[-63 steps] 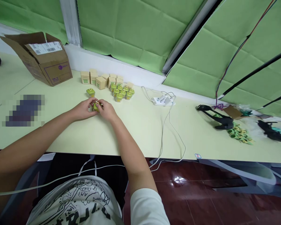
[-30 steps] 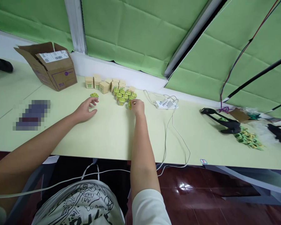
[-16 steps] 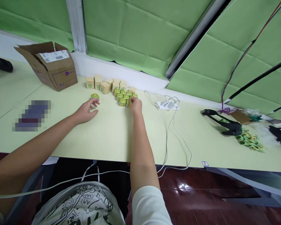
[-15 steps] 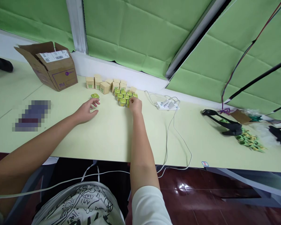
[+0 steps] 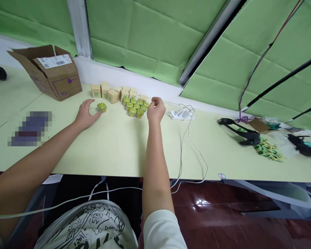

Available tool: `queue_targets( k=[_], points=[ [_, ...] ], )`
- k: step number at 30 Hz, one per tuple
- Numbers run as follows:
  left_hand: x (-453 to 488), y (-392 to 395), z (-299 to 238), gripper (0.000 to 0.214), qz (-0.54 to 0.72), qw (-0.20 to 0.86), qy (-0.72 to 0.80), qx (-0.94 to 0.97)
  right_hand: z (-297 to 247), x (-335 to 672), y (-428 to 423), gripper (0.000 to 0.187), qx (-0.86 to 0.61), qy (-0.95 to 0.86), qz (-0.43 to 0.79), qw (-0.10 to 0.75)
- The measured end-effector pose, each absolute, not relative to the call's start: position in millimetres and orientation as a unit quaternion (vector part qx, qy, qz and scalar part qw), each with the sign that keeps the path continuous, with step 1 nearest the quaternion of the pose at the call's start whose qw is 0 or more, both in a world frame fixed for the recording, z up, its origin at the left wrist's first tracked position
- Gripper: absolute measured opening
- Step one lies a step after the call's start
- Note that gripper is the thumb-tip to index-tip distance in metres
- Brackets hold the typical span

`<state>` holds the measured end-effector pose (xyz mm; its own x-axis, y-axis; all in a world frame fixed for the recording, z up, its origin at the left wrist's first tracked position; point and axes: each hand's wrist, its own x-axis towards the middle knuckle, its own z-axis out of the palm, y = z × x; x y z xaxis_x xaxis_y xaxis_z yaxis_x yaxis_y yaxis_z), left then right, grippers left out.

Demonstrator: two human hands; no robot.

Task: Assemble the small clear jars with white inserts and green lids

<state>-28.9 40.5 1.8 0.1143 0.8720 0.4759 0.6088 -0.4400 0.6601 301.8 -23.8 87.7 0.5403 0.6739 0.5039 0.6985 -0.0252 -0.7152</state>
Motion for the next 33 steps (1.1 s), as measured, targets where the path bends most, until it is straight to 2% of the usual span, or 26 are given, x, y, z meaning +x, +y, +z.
queue_targets(
  k=[3,7,12,15,19,24,30,33],
  points=[
    [-28,50,-5,0.067,0.377,0.195,0.488,0.762,63,270,-26,0.038,-0.703,-0.487,0.003,0.518],
    [-25,49,-5,0.05,0.38,0.197,0.476,0.768,19,225,-14,0.028,-0.647,-0.592,0.104,0.469],
    [-21,42,0,0.042,0.38,0.212,0.465,0.771,-7,195,4,0.044,-0.596,-0.643,0.201,0.436],
    [-17,39,-1,0.047,0.384,0.262,0.445,0.765,-12,189,9,0.058,-0.574,-0.66,0.243,0.42],
    [-9,32,-3,0.065,0.352,0.307,0.403,0.787,-14,189,8,0.069,-0.565,-0.654,0.29,0.411],
    [-5,21,-3,0.074,0.306,0.297,0.412,0.805,-9,194,-7,0.055,-0.539,-0.669,0.323,0.396],
    [-4,14,-4,0.093,0.305,0.324,0.362,0.819,1,200,-19,0.036,-0.519,-0.663,0.334,0.424],
    [-2,12,-4,0.088,0.32,0.266,0.38,0.826,2,200,-19,0.042,-0.54,-0.653,0.33,0.417]
  ],
)
